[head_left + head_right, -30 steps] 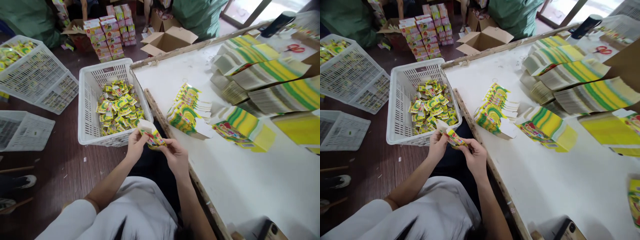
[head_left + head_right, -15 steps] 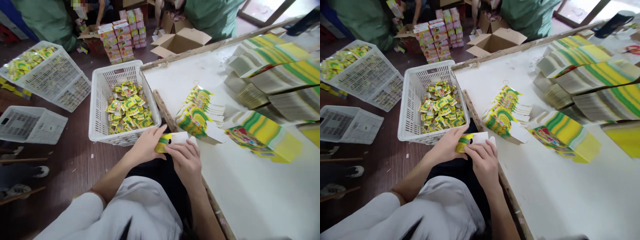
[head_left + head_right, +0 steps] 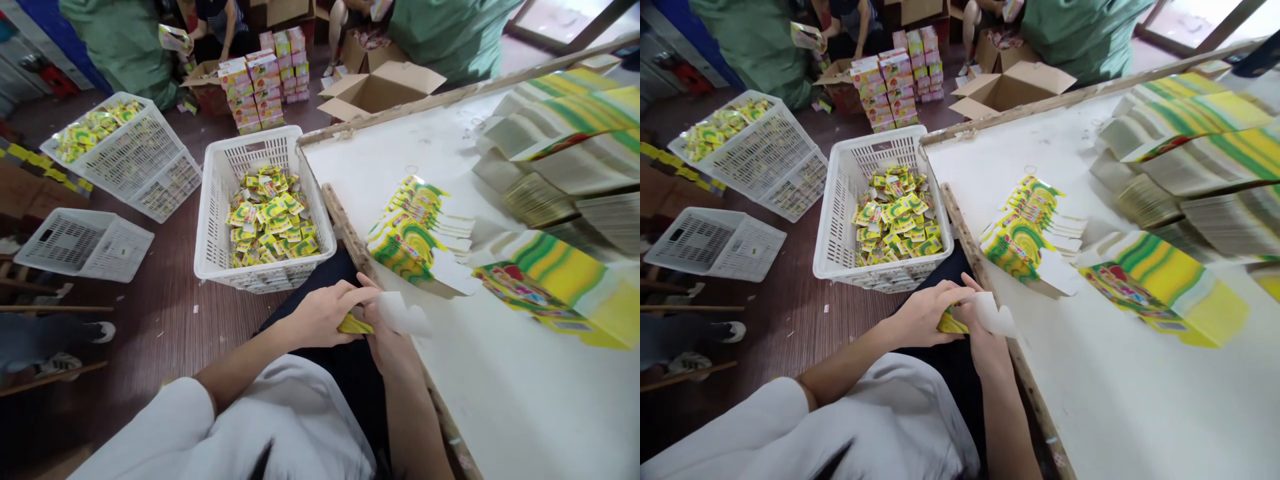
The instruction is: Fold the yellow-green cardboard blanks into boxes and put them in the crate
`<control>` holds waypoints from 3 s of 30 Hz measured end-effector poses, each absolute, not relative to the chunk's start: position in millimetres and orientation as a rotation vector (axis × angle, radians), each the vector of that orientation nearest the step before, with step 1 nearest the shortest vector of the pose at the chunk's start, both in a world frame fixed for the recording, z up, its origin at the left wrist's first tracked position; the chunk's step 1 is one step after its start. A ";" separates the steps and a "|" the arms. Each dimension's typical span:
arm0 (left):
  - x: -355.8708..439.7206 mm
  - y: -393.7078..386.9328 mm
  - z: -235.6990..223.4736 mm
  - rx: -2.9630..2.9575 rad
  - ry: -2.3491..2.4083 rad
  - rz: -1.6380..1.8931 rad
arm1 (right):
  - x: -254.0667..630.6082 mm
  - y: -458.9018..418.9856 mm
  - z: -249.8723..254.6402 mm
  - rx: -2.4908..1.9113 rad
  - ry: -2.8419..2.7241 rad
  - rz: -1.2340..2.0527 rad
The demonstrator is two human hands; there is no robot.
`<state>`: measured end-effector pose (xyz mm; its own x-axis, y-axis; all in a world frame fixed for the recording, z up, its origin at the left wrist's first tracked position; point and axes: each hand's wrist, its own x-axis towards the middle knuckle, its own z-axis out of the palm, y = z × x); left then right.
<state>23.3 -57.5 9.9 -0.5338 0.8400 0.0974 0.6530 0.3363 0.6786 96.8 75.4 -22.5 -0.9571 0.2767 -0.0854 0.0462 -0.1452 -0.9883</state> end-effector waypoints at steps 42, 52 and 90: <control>-65.8 -148.6 12.2 0.664 3.187 0.912 | 66.3 152.6 12.2 -0.554 -2.164 1.174; -40.9 -118.6 -2.4 0.867 2.661 1.128 | 27.8 186.8 -20.9 -0.772 -2.409 0.808; -10.5 -83.0 5.4 0.379 2.235 2.236 | 78.8 76.6 5.7 -0.267 -2.182 1.395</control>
<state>-10.5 -83.0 5.4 -0.9707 0.1374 0.1970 0.1970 -0.0143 0.9803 78.8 76.6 5.7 -0.8394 0.4340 0.3272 -0.1148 0.4468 -0.8872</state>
